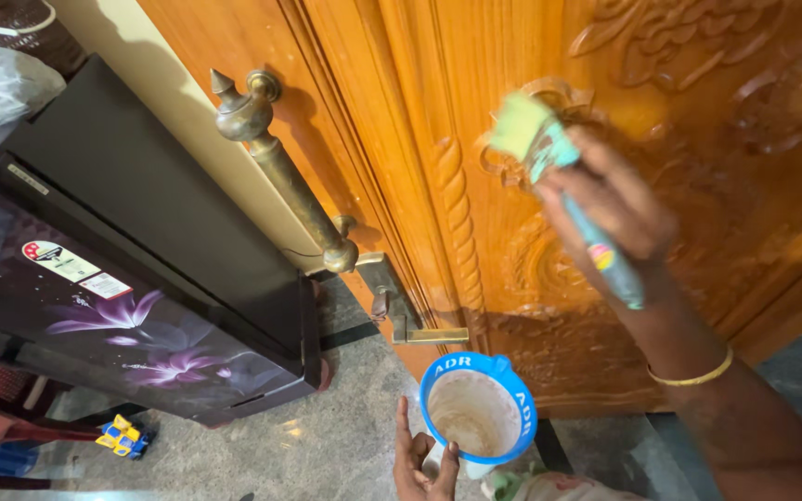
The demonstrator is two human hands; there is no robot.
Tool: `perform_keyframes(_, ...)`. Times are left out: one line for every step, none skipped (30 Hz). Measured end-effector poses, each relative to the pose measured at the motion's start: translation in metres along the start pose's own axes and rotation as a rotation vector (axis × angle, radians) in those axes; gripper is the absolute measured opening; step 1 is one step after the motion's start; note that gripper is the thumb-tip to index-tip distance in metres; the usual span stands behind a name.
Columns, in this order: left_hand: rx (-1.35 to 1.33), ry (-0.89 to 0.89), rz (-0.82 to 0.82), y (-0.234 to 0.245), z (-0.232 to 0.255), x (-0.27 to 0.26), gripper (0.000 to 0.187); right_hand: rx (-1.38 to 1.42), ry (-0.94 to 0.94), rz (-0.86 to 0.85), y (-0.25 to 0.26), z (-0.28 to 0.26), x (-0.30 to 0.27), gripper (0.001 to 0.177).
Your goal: The person paints an ornate carved wooden door using a brush, dipping it into a blue container held by hand.
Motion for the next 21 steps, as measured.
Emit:
perform_keyframes(-0.001,0.001,0.002,-0.001,0.001,0.001,0.099,0.027,0.018,0.094,0.002,0.0,0.005,0.023)
perform_keyframes(0.007,0.105,0.029,-0.002,0.001,0.001,0.102,0.031,0.018,0.092,0.001,0.0,0.006,0.023)
perform_keyframes(0.015,0.208,0.055,-0.003,0.001,0.001,0.105,-0.041,0.052,0.07,0.0,-0.001,0.005,0.023)
perform_keyframes(0.014,0.208,0.061,-0.005,0.001,0.002,0.105,-0.109,0.089,0.051,-0.002,-0.002,0.002,0.024)
perform_keyframes(-0.005,0.191,0.069,-0.007,0.0,0.002,0.105,-0.102,0.091,0.05,-0.006,-0.006,-0.006,0.024)
perform_keyframes(-0.025,0.176,0.079,-0.009,-0.002,0.001,0.105,-0.031,0.003,-0.079,-0.012,-0.013,-0.018,0.023)
perform_keyframes(-0.026,0.177,0.089,-0.013,-0.005,-0.002,0.105,0.04,-0.082,-0.21,-0.017,-0.018,-0.028,0.024)
perform_keyframes(-0.009,0.154,0.107,-0.014,-0.008,-0.002,0.104,0.104,-0.115,-0.285,-0.02,-0.019,-0.037,0.024)
perform_keyframes(0.009,0.131,0.125,-0.014,-0.011,-0.002,0.102,0.167,-0.147,-0.36,-0.021,-0.02,-0.044,0.025)
perform_keyframes(0.001,0.125,0.131,-0.017,-0.014,0.0,0.102,0.169,-0.136,-0.362,-0.023,-0.022,-0.048,0.025)
perform_keyframes(-0.02,0.107,0.121,-0.02,-0.016,0.001,0.101,0.214,-0.224,-0.427,-0.026,-0.026,-0.052,0.023)
perform_keyframes(-0.029,0.097,0.101,-0.018,-0.016,0.0,0.1,0.255,-0.329,-0.488,-0.028,-0.03,-0.057,0.02)
perform_keyframes(-0.025,0.098,0.096,-0.016,-0.016,-0.002,0.1,0.253,-0.334,-0.485,-0.028,-0.03,-0.056,0.02)
perform_keyframes(-0.052,0.08,0.088,-0.018,-0.016,-0.001,0.1,0.297,-0.31,-0.48,-0.03,-0.027,-0.048,0.022)
perform_keyframes(-0.079,0.062,0.079,-0.021,-0.015,-0.001,0.099,0.341,-0.284,-0.475,-0.03,-0.025,-0.036,0.024)
perform_keyframes(-0.076,0.058,0.079,-0.021,-0.013,-0.002,0.099,0.361,-0.197,-0.411,-0.025,-0.023,-0.022,0.026)
perform_keyframes(-0.086,0.065,0.095,-0.022,-0.011,-0.005,0.099,0.38,-0.11,-0.348,-0.018,-0.019,-0.004,0.027)
perform_keyframes(-0.099,0.069,0.112,-0.023,-0.009,-0.004,0.099,0.383,-0.104,-0.342,-0.015,-0.014,0.019,0.027)
perform_keyframes(-0.098,0.062,0.115,-0.023,-0.008,-0.003,0.099,0.284,0.009,-0.218,-0.012,-0.007,0.045,0.025)
perform_keyframes(-0.128,0.093,0.12,-0.023,-0.007,-0.005,0.101,0.181,0.117,-0.096,-0.008,-0.002,0.068,0.023)
perform_keyframes(-0.158,0.124,0.124,-0.022,-0.006,-0.005,0.104,0.077,0.225,0.024,-0.004,-0.001,0.085,0.023)
Point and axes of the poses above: each hand's wrist, its own x-axis towards the middle knuckle, its own y-axis out of the back of the hand, z = x × y, the point moved 1 cm from there along x, towards the middle knuckle
